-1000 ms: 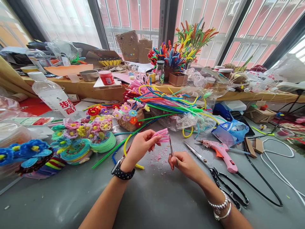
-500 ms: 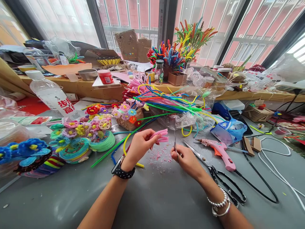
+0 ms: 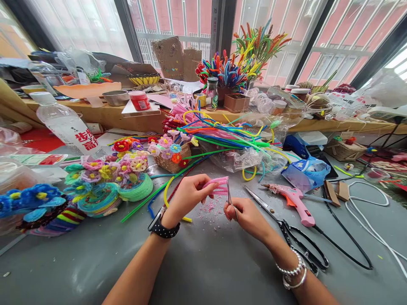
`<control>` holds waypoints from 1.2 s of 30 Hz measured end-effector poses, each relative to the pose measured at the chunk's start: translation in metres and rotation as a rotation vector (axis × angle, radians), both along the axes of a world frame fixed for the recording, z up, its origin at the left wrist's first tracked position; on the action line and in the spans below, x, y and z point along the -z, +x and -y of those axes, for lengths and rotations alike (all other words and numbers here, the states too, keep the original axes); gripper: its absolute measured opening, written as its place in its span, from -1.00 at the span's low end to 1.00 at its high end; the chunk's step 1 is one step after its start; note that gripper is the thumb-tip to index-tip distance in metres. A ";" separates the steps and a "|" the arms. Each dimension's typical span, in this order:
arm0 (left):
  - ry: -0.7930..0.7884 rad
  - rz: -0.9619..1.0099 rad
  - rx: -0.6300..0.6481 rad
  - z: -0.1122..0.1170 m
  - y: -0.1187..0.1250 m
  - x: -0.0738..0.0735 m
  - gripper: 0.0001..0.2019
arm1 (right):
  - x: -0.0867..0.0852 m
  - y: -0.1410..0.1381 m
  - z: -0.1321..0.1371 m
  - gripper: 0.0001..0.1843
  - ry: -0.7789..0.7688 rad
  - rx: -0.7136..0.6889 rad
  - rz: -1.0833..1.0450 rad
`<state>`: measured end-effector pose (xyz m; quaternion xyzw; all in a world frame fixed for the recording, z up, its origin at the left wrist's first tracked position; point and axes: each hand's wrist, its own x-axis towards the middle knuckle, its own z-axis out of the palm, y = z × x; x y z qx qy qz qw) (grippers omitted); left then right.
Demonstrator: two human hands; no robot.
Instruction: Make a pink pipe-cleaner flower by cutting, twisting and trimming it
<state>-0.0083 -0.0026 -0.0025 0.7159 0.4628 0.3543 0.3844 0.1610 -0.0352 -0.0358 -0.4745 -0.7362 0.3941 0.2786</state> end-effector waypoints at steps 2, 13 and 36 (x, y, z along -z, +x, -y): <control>0.000 0.004 0.000 0.000 0.000 0.000 -0.71 | 0.000 0.001 0.000 -0.29 -0.008 -0.004 0.000; -0.017 -0.006 0.018 -0.001 -0.001 0.000 -0.72 | 0.001 0.001 -0.001 -0.32 -0.011 -0.016 -0.009; -0.013 -0.068 0.014 -0.005 -0.001 0.011 -0.66 | 0.004 -0.001 -0.001 -0.34 -0.089 -0.007 -0.142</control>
